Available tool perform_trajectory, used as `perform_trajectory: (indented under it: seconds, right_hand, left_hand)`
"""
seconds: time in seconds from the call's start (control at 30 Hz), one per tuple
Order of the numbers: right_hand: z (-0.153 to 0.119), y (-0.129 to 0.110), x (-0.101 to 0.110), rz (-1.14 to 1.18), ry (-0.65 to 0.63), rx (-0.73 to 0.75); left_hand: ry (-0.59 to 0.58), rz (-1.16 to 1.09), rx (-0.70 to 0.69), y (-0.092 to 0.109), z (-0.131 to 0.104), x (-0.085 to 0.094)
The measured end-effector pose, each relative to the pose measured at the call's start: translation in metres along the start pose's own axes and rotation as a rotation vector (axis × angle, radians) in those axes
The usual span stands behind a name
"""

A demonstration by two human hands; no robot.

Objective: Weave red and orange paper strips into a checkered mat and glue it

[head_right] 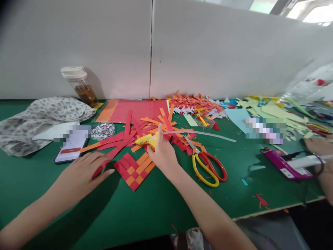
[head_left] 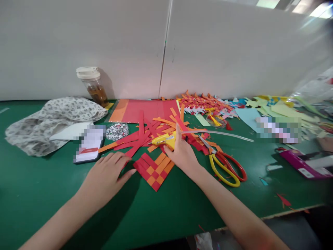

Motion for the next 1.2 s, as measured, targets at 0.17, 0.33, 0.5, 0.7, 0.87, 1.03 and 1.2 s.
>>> perform_trajectory:
  seconds: [0.17, 0.33, 0.5, 0.7, 0.87, 1.03, 1.2]
  right_hand:
    - [0.004, 0.002, 0.005, -0.169, -0.035, -0.057]
    - [0.005, -0.004, 0.021, -0.169, 0.001, -0.002]
    - [0.0, -0.034, 0.023, 0.195, -0.038, 0.316]
    - [-0.008, -0.048, 0.001, 0.453, -0.25, 0.464]
    - [-0.011, -0.04, -0.002, 0.524, -0.4, 0.458]
    - [-0.011, -0.041, -0.002, 0.476, -0.437, 0.452]
    - [-0.01, -0.044, -0.003, 0.502, -0.407, 0.453]
  left_hand:
    - [-0.18, -0.253, 0.07, -0.007, 0.025, -0.004]
    - [-0.341, -0.512, 0.129, 0.0, 0.032, -0.007]
    - [-0.34, -0.821, 0.191, -0.001, 0.035, -0.016]
    - [-0.237, -1.057, 0.225, -0.004, 0.037, -0.028]
    - [-0.235, -0.972, 0.254, -0.006, 0.034, -0.027]
    - [-0.218, -1.015, 0.266, -0.006, 0.032, -0.025]
    - [-0.144, -1.121, 0.31, -0.005, 0.033, -0.025]
Point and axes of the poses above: each hand's wrist, its own z-axis towards the middle knuckle, its own x-axis out of the back of the hand, y = z × x, the point moved 2 cm from there along z, towards the middle knuckle, and after that the axes turned 5 degrees about -z, right-handed, at the moved point
